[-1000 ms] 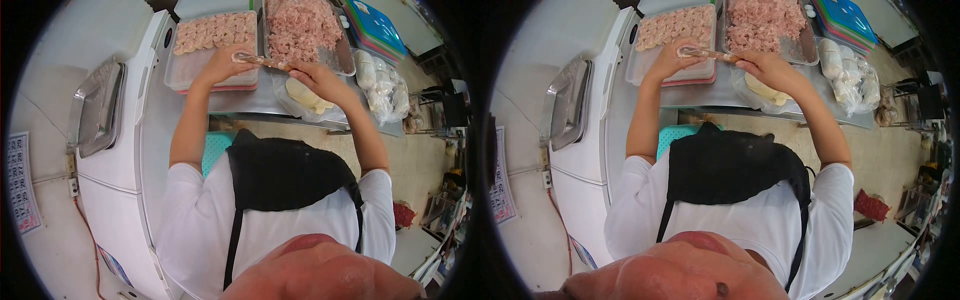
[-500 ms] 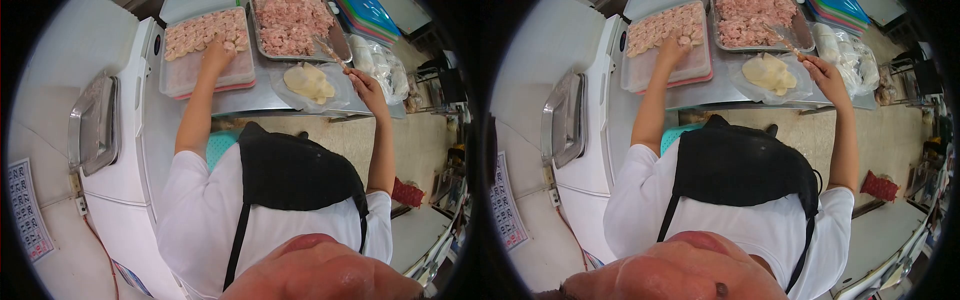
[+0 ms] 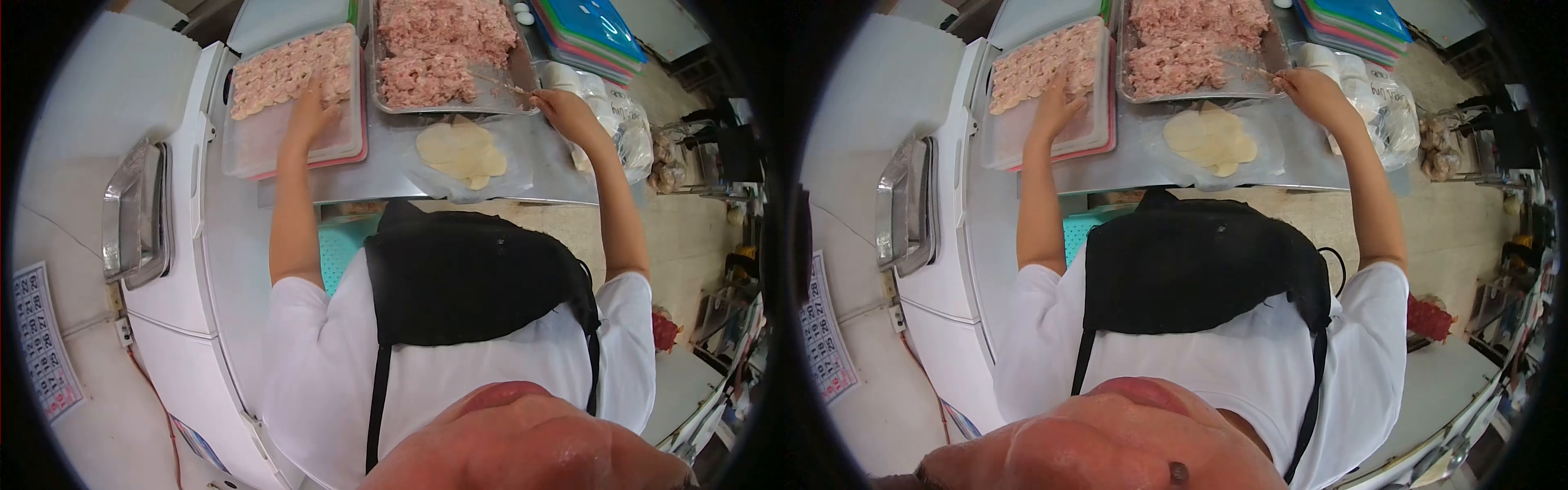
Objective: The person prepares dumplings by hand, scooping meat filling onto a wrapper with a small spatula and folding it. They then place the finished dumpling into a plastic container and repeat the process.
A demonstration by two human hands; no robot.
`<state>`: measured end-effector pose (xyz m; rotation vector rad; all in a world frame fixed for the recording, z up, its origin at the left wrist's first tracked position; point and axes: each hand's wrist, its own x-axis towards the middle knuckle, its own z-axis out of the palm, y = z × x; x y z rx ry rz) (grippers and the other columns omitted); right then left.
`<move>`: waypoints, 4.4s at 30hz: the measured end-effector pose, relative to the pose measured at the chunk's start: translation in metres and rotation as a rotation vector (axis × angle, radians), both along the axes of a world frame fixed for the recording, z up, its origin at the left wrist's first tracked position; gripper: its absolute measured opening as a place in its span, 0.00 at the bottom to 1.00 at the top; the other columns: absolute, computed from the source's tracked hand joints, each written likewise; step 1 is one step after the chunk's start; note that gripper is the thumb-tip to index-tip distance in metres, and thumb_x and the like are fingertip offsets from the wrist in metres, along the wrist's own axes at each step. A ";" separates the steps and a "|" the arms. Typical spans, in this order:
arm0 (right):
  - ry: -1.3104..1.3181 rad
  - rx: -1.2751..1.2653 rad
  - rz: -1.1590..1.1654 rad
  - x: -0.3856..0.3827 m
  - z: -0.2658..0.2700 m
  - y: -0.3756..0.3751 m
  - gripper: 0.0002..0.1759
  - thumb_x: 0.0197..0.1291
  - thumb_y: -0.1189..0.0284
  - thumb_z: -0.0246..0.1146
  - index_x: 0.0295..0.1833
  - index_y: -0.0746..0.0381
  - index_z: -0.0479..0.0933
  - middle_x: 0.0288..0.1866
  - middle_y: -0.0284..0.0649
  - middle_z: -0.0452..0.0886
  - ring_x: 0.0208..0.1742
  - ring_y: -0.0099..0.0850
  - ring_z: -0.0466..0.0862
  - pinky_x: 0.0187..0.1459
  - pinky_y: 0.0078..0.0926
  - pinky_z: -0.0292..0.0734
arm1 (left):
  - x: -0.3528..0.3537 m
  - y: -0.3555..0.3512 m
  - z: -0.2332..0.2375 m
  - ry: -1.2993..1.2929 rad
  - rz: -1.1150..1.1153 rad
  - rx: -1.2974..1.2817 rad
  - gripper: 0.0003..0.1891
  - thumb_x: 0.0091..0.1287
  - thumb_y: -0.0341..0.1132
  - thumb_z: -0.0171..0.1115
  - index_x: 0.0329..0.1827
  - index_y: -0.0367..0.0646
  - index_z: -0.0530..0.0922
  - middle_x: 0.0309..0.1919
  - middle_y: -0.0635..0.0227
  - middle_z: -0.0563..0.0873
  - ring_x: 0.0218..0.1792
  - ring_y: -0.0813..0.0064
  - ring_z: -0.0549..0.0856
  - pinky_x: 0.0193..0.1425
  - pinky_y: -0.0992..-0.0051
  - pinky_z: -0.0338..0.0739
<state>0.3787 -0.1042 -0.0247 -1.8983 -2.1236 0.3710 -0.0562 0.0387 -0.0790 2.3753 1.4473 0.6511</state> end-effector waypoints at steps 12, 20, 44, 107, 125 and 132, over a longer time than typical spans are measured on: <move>-0.371 0.396 0.560 0.014 -0.073 0.086 0.08 0.51 0.70 0.59 0.27 0.61 0.81 0.28 0.44 0.83 0.33 0.42 0.85 0.34 0.39 0.79 | 0.146 -0.106 -0.025 -0.170 -0.218 -0.150 0.14 0.60 0.33 0.62 0.50 0.43 0.81 0.45 0.58 0.82 0.49 0.56 0.80 0.54 0.66 0.75; -0.427 0.266 0.509 0.024 -0.023 0.093 0.08 0.50 0.71 0.60 0.27 0.64 0.81 0.29 0.44 0.83 0.33 0.42 0.85 0.35 0.38 0.80 | 0.204 -0.110 -0.071 0.034 -0.195 -0.007 0.14 0.61 0.37 0.61 0.49 0.46 0.81 0.45 0.59 0.83 0.55 0.58 0.76 0.60 0.63 0.69; -0.120 -0.099 0.337 0.026 -0.029 0.094 0.18 0.64 0.60 0.55 0.36 0.63 0.82 0.33 0.50 0.83 0.38 0.49 0.83 0.41 0.44 0.78 | 0.193 -0.120 -0.052 -0.325 -0.007 0.048 0.08 0.61 0.37 0.63 0.39 0.45 0.84 0.40 0.65 0.85 0.47 0.62 0.81 0.58 0.65 0.72; -0.199 0.053 0.442 -0.101 -0.052 0.090 0.15 0.63 0.60 0.57 0.38 0.61 0.81 0.32 0.50 0.82 0.37 0.46 0.83 0.38 0.41 0.76 | 0.146 -0.104 -0.076 -0.348 -0.225 0.032 0.10 0.61 0.35 0.62 0.42 0.41 0.82 0.40 0.61 0.84 0.46 0.60 0.80 0.53 0.66 0.74; 1.035 -0.576 0.038 -0.066 -0.018 0.041 0.11 0.60 0.63 0.65 0.41 0.59 0.79 0.22 0.21 0.68 0.20 0.12 0.62 0.20 0.14 0.52 | 0.151 -0.099 -0.014 -1.400 0.117 -0.558 0.09 0.68 0.30 0.59 0.48 0.39 0.79 0.44 0.68 0.83 0.46 0.79 0.81 0.50 0.77 0.76; 1.161 -0.526 -0.001 -0.088 -0.012 0.031 0.11 0.61 0.62 0.65 0.38 0.59 0.78 0.20 0.21 0.66 0.19 0.12 0.60 0.20 0.13 0.51 | 0.165 -0.110 -0.002 -0.774 -0.198 -0.336 0.09 0.63 0.31 0.64 0.43 0.38 0.79 0.38 0.69 0.84 0.41 0.80 0.80 0.48 0.78 0.74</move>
